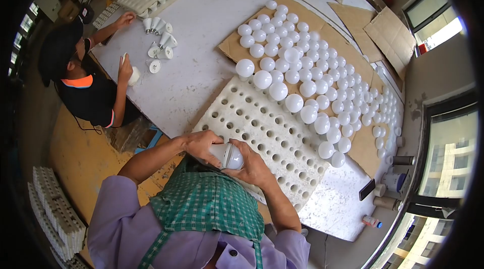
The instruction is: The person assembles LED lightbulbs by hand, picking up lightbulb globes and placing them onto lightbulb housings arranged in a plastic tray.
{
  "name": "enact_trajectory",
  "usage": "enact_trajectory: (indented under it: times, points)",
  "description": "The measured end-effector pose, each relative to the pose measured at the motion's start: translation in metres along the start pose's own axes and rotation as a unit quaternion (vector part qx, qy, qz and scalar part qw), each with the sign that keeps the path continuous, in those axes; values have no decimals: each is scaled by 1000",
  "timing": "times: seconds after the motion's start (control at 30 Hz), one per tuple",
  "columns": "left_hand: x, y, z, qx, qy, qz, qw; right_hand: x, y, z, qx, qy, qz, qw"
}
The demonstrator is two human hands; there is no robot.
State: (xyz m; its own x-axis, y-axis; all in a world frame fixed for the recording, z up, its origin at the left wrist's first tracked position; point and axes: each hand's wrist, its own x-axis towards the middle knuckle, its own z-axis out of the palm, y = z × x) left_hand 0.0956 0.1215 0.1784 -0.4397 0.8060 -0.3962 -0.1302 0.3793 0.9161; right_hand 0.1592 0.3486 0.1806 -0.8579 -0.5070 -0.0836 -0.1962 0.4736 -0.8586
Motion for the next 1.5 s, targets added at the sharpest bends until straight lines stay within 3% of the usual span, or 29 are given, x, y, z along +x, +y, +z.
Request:
enact_trajectory:
  times: [0.13, 0.23, 0.3, 0.33, 0.4, 0.53, 0.67, 0.87, 0.93, 0.97, 1.0, 1.03, 1.07, 1.13, 1.23, 1.33, 1.4, 1.47, 1.5]
  points:
    - [-3, 0, 1, 34, -1, -14, 999, 4, -7, 7, -37, -33, 8, 999]
    - [-3, -8, 6, -9, 0, -13, 1000, 6, -6, 17, 9, -43, 40, 998]
    - [-2, -9, 7, -7, -3, -17, 1000, 10, -3, 25, 9, 78, -142, 987]
    - [-2, -8, 7, -5, -5, -22, 1000, 10, -4, 29, 9, 78, -141, 987]
    - [-1, -4, 9, 24, -9, -12, 1000, 7, -5, 37, 38, 170, -181, 968]
    - [0, 11, 16, 74, 10, 59, 995, -1, -2, 37, 63, 189, -207, 958]
    - [6, 14, 19, 83, -1, 57, 995, -5, 0, 33, 72, 208, -190, 957]
    - [26, 5, 10, 59, -35, -56, 996, -2, 20, 22, 77, 211, -146, 964]
    - [26, -8, 6, 80, 5, 48, 996, -7, 30, 17, 74, 207, -104, 970]
    - [25, -22, 2, 82, 0, 51, 995, -17, 40, 5, 86, 214, -46, 972]
    - [23, -41, -2, 20, 94, 41, 995, -22, 41, -19, -58, 263, -58, 961]
    - [20, -52, -9, -41, 188, 31, 981, -31, 56, -35, -120, 314, -23, 941]
    - [15, -57, -16, -41, 187, 33, 981, -39, 70, -56, -208, 344, 6, 916]
    - [5, -63, -29, -180, 234, -74, 952, -52, 101, -87, -316, 352, 100, 875]
    - [2, -78, -42, -128, 236, -128, 955, -54, 127, -109, -366, 327, 135, 861]
    - [-9, -93, -47, -114, 288, -111, 944, -51, 128, -116, -375, 297, 178, 860]
    - [-18, -114, -60, -97, 305, -82, 944, -46, 119, -124, -367, 335, 159, 853]
    - [-29, -119, -73, -113, 333, -131, 927, -27, 124, -146, -344, 399, 92, 845]
    - [-32, -129, -80, -122, 348, -143, 919, -11, 123, -159, -292, 397, 123, 861]
